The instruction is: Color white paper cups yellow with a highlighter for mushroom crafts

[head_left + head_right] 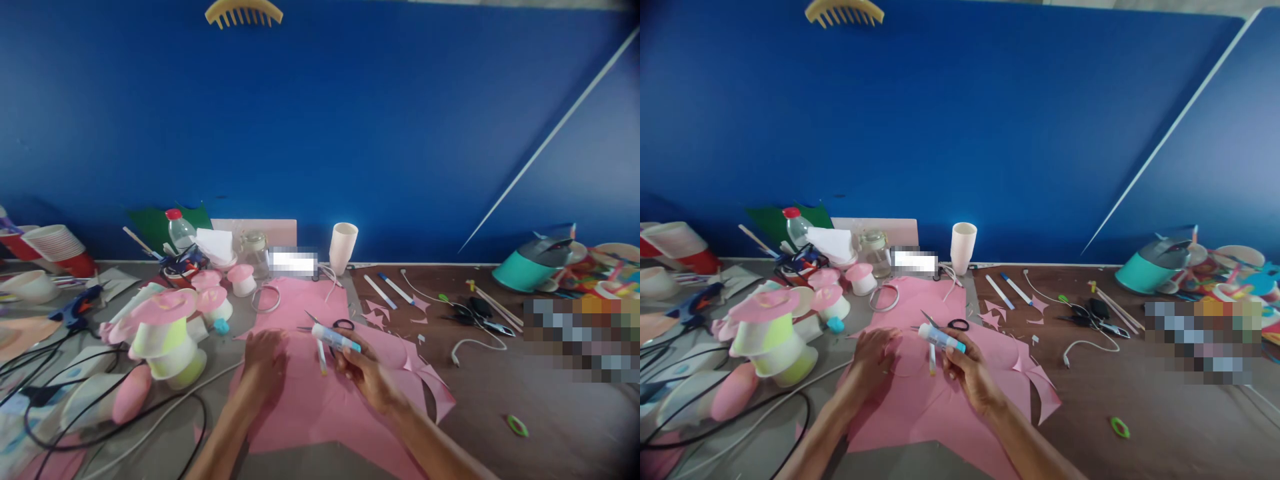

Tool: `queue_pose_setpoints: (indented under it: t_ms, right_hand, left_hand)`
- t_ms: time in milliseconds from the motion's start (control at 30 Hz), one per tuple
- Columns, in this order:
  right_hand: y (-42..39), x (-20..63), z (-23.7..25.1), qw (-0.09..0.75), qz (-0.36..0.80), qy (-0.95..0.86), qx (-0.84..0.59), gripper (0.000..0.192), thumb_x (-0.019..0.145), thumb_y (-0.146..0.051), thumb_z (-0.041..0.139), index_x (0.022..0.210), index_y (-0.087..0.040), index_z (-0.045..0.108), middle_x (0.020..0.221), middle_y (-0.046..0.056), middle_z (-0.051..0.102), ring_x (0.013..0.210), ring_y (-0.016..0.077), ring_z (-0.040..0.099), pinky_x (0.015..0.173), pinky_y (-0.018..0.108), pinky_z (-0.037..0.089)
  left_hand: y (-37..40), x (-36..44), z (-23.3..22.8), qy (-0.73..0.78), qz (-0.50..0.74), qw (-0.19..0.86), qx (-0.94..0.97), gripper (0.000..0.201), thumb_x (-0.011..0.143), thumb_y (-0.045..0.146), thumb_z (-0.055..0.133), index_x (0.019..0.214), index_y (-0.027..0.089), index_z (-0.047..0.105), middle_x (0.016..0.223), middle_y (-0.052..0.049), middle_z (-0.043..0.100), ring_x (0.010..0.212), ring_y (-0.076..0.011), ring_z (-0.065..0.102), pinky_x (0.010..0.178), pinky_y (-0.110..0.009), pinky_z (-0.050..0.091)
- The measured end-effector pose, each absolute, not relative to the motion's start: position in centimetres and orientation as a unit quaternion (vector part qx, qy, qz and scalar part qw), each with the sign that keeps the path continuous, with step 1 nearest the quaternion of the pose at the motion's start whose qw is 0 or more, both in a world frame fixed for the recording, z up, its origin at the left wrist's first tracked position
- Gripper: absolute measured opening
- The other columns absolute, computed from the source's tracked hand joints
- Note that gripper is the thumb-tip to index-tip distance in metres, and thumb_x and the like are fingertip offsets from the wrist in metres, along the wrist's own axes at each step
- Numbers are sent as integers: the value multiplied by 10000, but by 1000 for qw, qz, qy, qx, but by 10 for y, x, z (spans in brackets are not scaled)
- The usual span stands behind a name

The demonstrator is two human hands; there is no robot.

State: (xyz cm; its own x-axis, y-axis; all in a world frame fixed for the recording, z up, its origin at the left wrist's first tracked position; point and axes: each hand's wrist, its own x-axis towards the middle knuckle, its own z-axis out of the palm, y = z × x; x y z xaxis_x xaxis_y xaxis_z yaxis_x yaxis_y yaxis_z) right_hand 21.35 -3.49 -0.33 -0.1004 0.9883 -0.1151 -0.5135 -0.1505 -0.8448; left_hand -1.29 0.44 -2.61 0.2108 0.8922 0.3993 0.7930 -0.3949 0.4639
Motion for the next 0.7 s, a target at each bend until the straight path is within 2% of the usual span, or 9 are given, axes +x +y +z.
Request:
queue_pose_setpoints:
  t_ms: [100,267,433,567,700]
  right_hand:
    - [-37,211,-3,540,622,-408,-394,378,769,-414,770,1066,-205,667,618,-29,560,535,119,499,513,241,371]
    - [-41,209,-6,520,575,-481,-409,310,821,-419,727,1049,-225,645,873,37,652,741,183,636,695,325,509]
    - [-40,211,-16,526,530,-514,-423,312,860,-418,681,1092,-221,612,921,54,654,746,195,643,663,335,529]
    - [-41,211,-17,509,506,-549,-428,283,876,-364,663,1110,-215,608,849,46,677,735,197,638,655,325,511]
    - [-44,209,-9,480,469,-589,-450,258,842,-301,680,1076,-201,640,741,21,671,633,170,586,577,283,454]
  left_hand:
    - [0,-13,-23,533,286,87,792,331,769,159,511,1042,279,654,1150,-83,712,1094,-302,591,1074,-548,285]
    - [-4,-15,-18,528,234,90,811,357,776,147,531,1101,257,629,1249,-95,669,1190,-307,546,1121,-547,219]
    - [-5,-13,-13,519,212,92,823,353,755,129,555,1082,241,627,1228,-95,671,1169,-298,546,1106,-538,236]
    - [-8,-10,-10,516,216,100,823,317,758,171,592,1059,260,639,1189,-79,680,1134,-301,545,1087,-548,248]
    - [-8,-11,-10,511,222,107,823,255,787,191,571,1006,266,678,1069,-65,711,1055,-290,566,1065,-543,273]
